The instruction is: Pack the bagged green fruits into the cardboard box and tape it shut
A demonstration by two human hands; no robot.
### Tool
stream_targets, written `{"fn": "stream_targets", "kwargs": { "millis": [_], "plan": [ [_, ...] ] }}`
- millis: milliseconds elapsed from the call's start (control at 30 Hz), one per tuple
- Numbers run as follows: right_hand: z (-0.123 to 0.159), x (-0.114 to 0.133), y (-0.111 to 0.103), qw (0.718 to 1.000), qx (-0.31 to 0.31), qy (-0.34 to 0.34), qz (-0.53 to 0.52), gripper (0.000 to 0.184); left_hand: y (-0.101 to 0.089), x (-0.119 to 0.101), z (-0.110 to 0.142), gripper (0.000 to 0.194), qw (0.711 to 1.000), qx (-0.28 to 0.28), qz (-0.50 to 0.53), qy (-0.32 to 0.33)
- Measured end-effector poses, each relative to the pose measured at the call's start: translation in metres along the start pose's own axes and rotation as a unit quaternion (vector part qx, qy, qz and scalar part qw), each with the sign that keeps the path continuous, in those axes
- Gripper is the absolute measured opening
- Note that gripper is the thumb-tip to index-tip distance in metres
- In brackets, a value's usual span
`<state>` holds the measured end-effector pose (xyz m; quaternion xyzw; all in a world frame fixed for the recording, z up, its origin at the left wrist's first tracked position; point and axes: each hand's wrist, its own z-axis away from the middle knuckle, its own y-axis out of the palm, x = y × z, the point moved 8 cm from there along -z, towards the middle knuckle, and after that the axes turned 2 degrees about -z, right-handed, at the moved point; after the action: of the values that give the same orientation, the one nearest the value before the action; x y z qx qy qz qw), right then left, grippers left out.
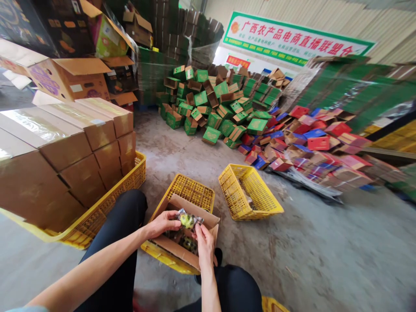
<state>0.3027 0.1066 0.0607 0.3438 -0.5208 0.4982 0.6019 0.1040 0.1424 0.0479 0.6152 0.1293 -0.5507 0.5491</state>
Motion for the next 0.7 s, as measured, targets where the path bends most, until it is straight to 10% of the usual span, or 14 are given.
{"fn": "stream_targets", "kwargs": {
  "millis": [700],
  "plan": [
    [-0.004,-0.023,0.011,1.0,0.013,0.019,-0.009,0.06,0.003,-0.002,0.003,0.069,0.998,0.006,-0.055,0.011]
  ]
}}
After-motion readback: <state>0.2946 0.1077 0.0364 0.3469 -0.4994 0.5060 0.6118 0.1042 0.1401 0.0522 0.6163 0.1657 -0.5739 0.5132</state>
